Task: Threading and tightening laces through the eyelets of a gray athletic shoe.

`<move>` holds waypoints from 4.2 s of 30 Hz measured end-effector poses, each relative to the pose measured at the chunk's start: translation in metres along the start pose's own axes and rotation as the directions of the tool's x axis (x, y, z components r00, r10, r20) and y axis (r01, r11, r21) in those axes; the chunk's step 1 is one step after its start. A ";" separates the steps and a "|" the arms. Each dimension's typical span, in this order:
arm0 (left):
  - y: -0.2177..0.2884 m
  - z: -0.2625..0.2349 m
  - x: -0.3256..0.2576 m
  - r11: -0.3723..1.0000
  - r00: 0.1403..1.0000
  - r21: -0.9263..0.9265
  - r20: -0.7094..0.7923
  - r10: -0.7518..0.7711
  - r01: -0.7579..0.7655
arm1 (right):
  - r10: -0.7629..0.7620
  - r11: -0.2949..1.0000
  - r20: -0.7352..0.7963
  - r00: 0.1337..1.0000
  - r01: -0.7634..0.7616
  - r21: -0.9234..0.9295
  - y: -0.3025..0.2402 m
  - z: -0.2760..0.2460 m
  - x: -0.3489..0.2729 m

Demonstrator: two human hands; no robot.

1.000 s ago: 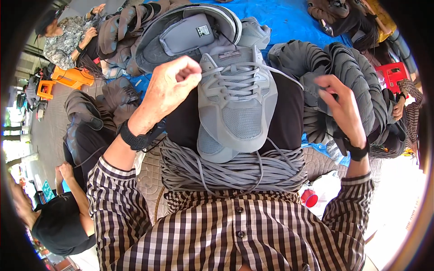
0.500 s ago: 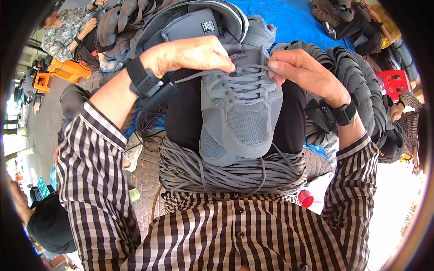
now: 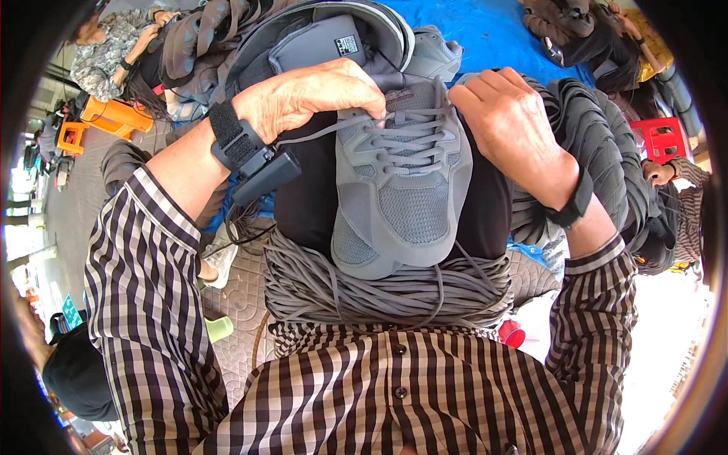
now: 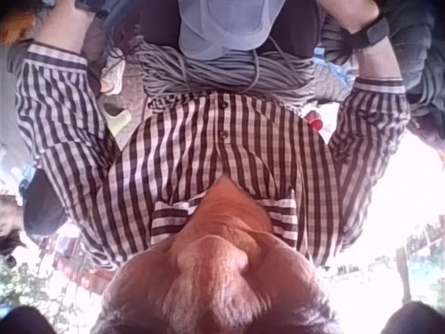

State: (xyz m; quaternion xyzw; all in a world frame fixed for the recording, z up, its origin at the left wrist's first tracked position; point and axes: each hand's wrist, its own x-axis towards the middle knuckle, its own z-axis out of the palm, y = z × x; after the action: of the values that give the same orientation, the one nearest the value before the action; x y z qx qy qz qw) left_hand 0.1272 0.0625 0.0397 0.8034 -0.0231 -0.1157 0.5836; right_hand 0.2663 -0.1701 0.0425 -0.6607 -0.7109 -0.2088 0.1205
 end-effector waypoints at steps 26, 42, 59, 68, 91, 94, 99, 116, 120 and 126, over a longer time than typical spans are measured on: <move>0.021 0.014 -0.010 0.946 0.985 0.318 -0.171 0.003 0.053 | 0.270 0.949 -0.150 0.951 -0.290 -0.127 0.002 -0.008 -0.051; -0.006 0.013 -0.056 0.990 0.945 0.045 -0.307 -0.112 0.132 | 0.417 0.906 -0.048 0.908 -0.419 -0.059 0.004 -0.010 -0.058; -0.024 0.034 -0.093 0.447 0.829 0.878 -0.374 0.415 0.173 | 0.463 0.885 0.027 0.886 -0.461 -0.062 0.035 -0.012 -0.089; -0.035 0.032 -0.108 0.345 0.816 0.905 -0.389 0.428 0.250 | 0.521 0.849 0.003 0.854 -0.518 -0.104 0.044 -0.015 -0.103; -0.122 0.036 -0.163 0.406 0.867 0.807 -0.494 0.064 0.429 | 0.693 0.720 0.008 0.721 -0.691 -0.070 0.046 -0.012 -0.158; -0.122 0.041 -0.173 0.399 0.850 0.792 -0.524 0.056 0.462 | 0.689 0.722 -0.072 0.721 -0.692 -0.010 0.040 -0.014 -0.149; -0.140 0.042 -0.170 0.452 0.830 0.755 -0.555 0.053 0.476 | 0.808 0.549 -0.053 0.587 -0.717 0.429 0.022 -0.019 -0.126; -0.180 0.036 -0.162 0.551 0.756 0.632 -0.655 0.005 0.544 | 0.582 0.459 -0.011 0.813 -0.317 0.830 -0.007 0.034 -0.006; -0.181 0.039 -0.155 0.633 0.699 0.535 -0.715 -0.013 0.559 | 0.516 0.521 0.000 0.856 -0.314 0.793 -0.006 0.032 -0.007; -0.176 0.037 -0.155 0.728 0.598 0.381 -0.800 -0.050 0.570 | 0.574 0.447 -0.024 0.819 -0.289 0.846 -0.007 0.035 -0.006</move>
State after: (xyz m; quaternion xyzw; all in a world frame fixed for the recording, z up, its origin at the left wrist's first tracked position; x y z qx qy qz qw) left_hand -0.0486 0.1110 -0.1123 0.9085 0.3311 0.1303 0.2190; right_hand 0.2640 -0.1598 0.0080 -0.6482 -0.5011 0.0794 0.5678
